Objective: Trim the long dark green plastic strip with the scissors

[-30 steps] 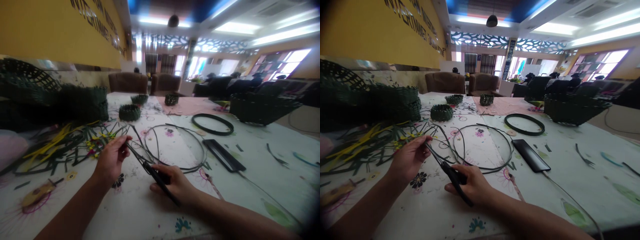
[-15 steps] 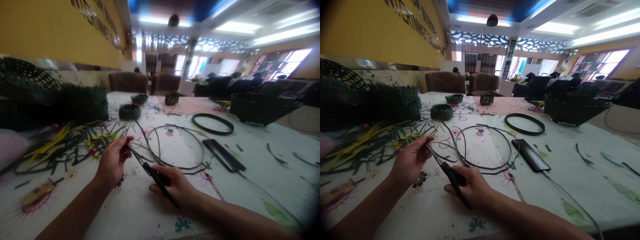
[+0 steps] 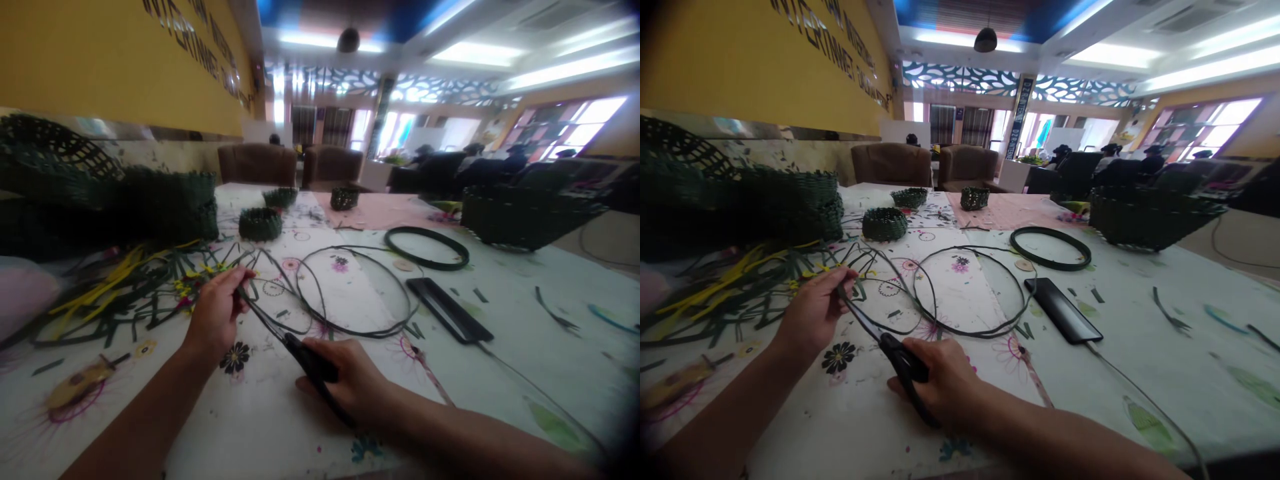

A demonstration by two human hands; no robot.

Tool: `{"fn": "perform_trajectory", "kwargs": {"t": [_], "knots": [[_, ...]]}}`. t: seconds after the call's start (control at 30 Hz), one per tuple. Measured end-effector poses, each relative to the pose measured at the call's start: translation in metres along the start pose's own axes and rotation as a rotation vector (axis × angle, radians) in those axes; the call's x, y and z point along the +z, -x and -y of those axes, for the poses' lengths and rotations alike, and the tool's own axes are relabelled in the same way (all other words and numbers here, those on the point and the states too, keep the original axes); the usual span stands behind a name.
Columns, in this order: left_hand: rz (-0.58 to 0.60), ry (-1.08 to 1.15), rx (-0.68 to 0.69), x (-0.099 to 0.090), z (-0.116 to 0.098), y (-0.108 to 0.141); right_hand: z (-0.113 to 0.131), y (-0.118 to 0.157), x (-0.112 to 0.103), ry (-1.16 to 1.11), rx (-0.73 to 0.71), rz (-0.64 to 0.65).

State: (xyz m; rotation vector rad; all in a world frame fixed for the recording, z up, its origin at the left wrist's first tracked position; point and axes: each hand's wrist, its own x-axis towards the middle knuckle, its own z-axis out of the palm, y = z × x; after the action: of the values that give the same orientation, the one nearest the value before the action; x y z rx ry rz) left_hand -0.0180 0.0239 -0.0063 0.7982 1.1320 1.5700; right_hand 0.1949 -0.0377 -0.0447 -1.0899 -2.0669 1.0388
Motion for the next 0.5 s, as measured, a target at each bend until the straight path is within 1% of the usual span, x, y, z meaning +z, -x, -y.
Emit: {"fn": "perform_trajectory", "kwargs": {"t": [0.1, 0.2, 0.3, 0.5], "knots": [[-0.001, -0.089, 0.04, 0.0008, -0.0029, 0.0006, -0.0001, -0.0011, 0.0007, -0.002, -0.02, 0.008], [-0.067, -0.129, 0.064, 0.003, -0.0038, 0.0049, -0.0006, -0.0022, 0.0008, -0.017, -0.022, 0.019], [-0.076, -0.096, 0.052, 0.0033, -0.0044, 0.0074, -0.0013, -0.0024, 0.0009, -0.027, -0.006, 0.029], [-0.04, -0.01, 0.043, 0.0, -0.0042, 0.0045, -0.0009, -0.0042, -0.0025, 0.018, -0.031, 0.001]]}}
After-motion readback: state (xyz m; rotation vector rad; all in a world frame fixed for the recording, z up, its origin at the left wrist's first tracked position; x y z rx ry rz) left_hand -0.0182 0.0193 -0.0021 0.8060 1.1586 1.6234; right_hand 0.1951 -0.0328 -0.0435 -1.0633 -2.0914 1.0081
